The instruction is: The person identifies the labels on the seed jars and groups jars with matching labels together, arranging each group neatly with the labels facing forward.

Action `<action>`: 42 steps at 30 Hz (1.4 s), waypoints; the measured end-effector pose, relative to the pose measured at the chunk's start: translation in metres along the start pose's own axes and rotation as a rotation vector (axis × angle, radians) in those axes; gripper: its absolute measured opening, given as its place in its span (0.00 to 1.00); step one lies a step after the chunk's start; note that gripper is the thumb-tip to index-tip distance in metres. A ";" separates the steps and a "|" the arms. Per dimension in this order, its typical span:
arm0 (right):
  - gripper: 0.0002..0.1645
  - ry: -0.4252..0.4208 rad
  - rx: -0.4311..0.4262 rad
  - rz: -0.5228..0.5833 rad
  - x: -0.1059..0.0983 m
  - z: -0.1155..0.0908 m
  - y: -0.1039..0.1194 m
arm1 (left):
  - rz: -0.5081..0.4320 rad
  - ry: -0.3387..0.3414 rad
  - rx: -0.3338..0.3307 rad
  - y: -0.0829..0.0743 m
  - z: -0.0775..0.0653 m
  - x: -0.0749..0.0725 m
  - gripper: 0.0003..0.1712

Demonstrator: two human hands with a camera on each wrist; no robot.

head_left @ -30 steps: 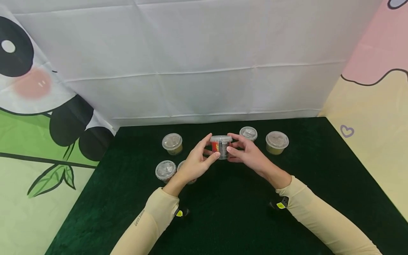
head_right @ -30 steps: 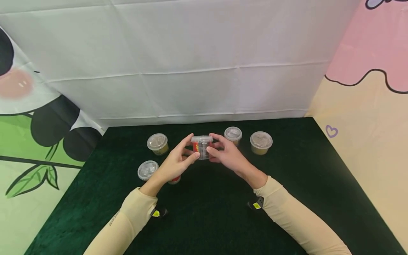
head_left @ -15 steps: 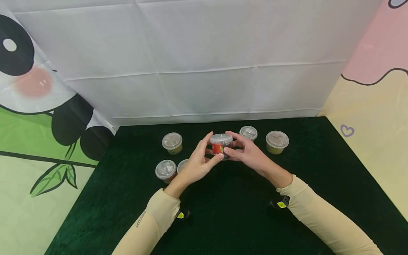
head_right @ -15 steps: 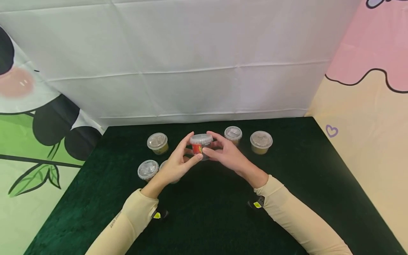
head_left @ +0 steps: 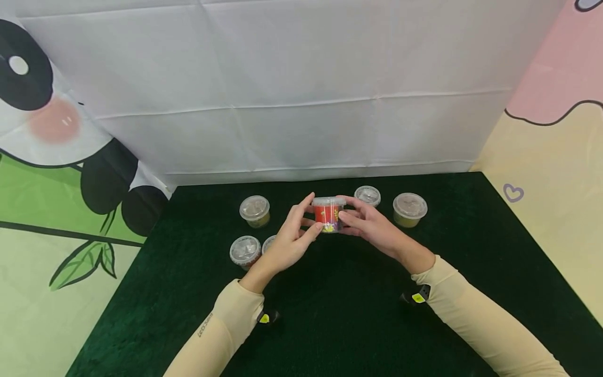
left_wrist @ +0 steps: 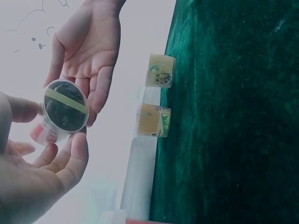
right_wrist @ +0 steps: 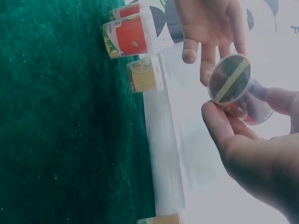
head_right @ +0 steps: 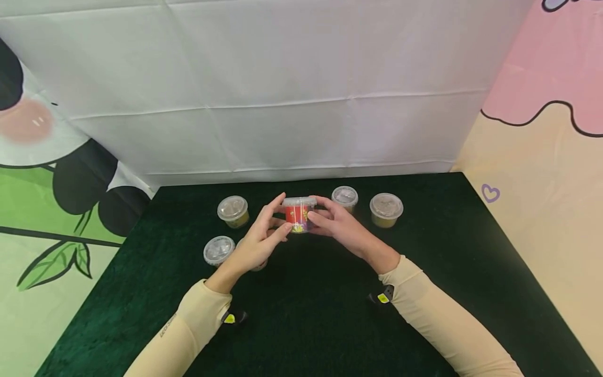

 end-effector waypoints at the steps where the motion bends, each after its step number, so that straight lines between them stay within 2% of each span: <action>1: 0.38 0.014 0.001 0.007 0.001 0.000 0.000 | -0.008 0.000 -0.001 0.000 0.000 0.000 0.38; 12: 0.37 0.075 -0.038 0.020 0.006 0.000 0.002 | -0.014 -0.022 0.007 0.002 -0.001 -0.002 0.36; 24: 0.41 0.012 -0.027 -0.084 0.006 0.002 0.002 | 0.008 0.007 0.016 0.001 0.000 0.002 0.38; 42: 0.40 0.021 -0.027 -0.075 0.007 0.002 0.002 | -0.013 0.009 0.020 0.000 0.000 0.003 0.37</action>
Point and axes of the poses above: each hand's wrist, its own z-axis towards the middle knuckle, its own x-axis out of the palm, y = z × x, the point moved 8 cm from there along z, towards the middle knuckle, and after that the axes turned 6 degrees about x, right-handed, at the moved point
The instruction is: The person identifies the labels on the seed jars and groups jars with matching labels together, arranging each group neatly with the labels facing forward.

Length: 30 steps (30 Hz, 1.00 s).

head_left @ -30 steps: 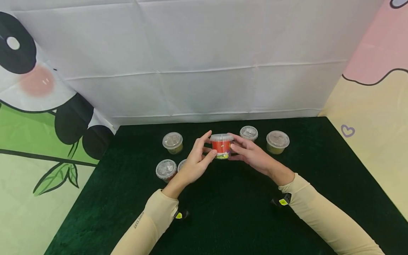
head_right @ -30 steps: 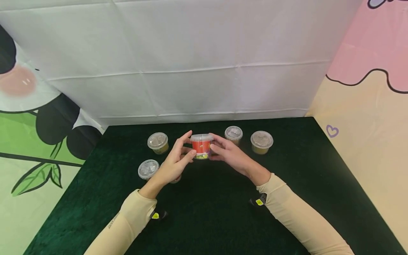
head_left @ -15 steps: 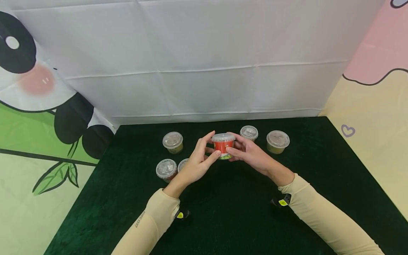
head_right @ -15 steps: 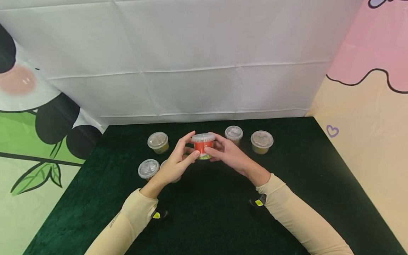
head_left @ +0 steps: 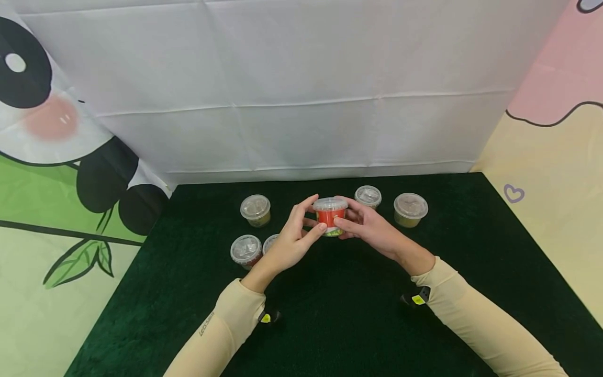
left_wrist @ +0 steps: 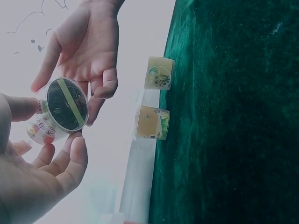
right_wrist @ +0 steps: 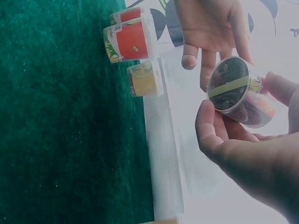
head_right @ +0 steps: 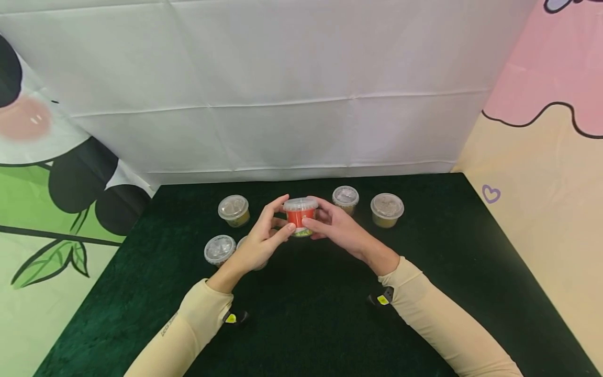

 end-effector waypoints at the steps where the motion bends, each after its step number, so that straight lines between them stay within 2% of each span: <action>1: 0.40 0.000 0.002 0.005 0.000 0.000 0.000 | -0.001 -0.001 0.001 0.000 0.000 0.000 0.37; 11: 0.40 -0.015 0.028 0.082 -0.002 -0.001 0.000 | -0.004 -0.025 0.004 -0.001 0.002 -0.001 0.36; 17: 0.38 -0.019 0.021 0.142 -0.003 -0.002 -0.001 | 0.012 -0.053 -0.033 -0.001 0.003 -0.004 0.36; 30: 0.38 -0.006 0.018 0.171 0.001 -0.002 0.001 | 0.039 -0.044 -0.027 -0.003 0.003 -0.003 0.40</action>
Point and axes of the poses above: each hand's wrist, its own z-axis towards the middle knuckle, its own x-axis out of the palm, y = z × x, the point moved 8 cm from there along z, towards the middle knuckle, and after that the axes turned 6 degrees about x, right-handed, at the moved point
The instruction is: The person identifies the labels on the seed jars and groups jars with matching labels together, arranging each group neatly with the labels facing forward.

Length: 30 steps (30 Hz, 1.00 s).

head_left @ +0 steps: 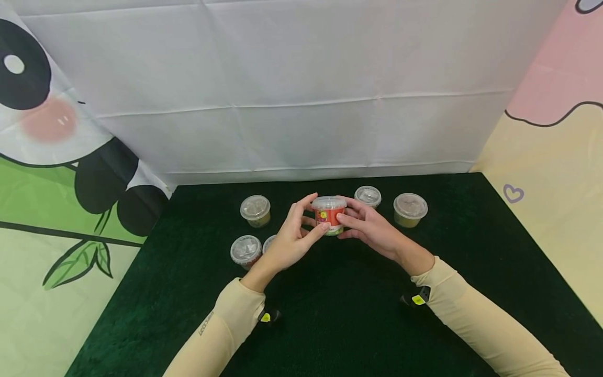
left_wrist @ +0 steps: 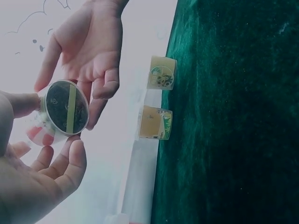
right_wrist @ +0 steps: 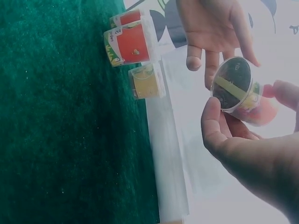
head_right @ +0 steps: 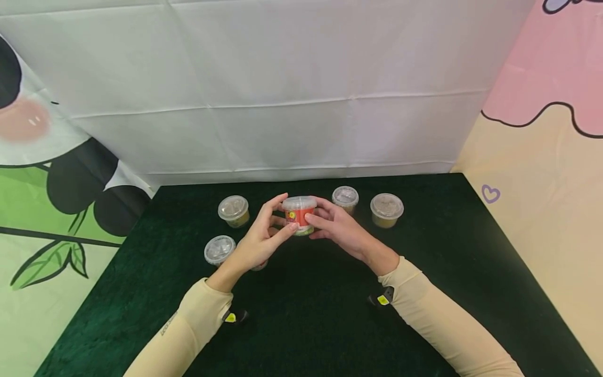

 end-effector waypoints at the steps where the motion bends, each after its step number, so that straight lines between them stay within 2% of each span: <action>1: 0.37 0.002 -0.002 -0.003 0.000 0.000 0.000 | -0.002 0.002 0.003 0.000 0.000 0.000 0.40; 20: 0.36 -0.011 -0.001 -0.053 -0.002 0.001 -0.003 | 0.009 -0.001 0.018 -0.002 0.000 0.003 0.40; 30: 0.40 -0.019 0.009 0.051 -0.001 0.000 -0.002 | -0.021 -0.007 0.019 0.000 0.000 0.001 0.37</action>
Point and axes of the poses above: each hand's wrist, its own z-axis towards the middle knuckle, its own x-axis out of the palm, y = z × x, the point moved 8 cm from there along z, towards the middle knuckle, and after that the axes turned 6 degrees about x, right-handed, at the moved point
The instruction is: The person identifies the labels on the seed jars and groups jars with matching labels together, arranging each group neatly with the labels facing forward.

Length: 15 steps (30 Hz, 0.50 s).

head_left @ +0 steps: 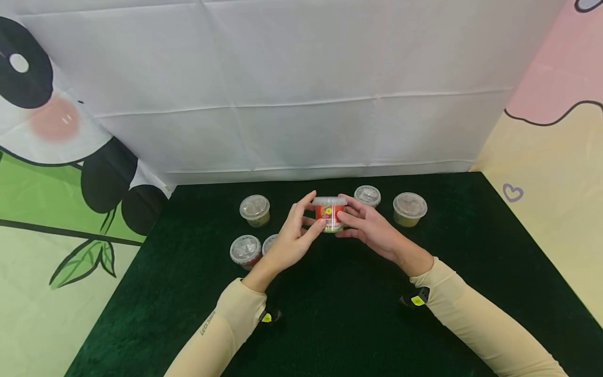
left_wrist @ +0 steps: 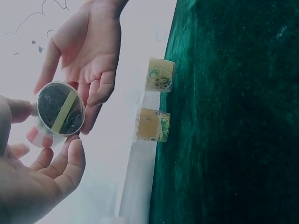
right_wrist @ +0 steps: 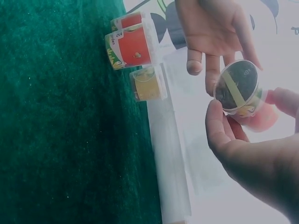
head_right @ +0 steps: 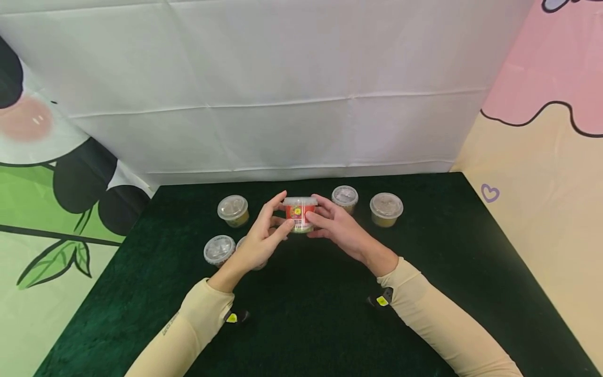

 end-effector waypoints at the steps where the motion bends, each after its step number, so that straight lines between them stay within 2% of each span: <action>1: 0.39 0.000 -0.001 0.008 0.000 0.000 0.000 | -0.011 -0.002 0.004 0.000 0.000 0.000 0.36; 10: 0.35 0.033 -0.026 0.004 0.002 -0.001 -0.001 | -0.062 0.000 0.003 0.000 -0.002 -0.003 0.34; 15: 0.35 0.017 -0.033 -0.029 0.001 0.000 0.001 | -0.061 0.000 0.004 0.002 -0.004 -0.005 0.34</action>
Point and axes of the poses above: each hand's wrist, its own z-axis towards the middle knuckle, its own x-axis out of the palm, y = z × x, the point moved 8 cm from there along z, towards the middle knuckle, and after that the axes turned 6 degrees about x, right-handed, at the moved point
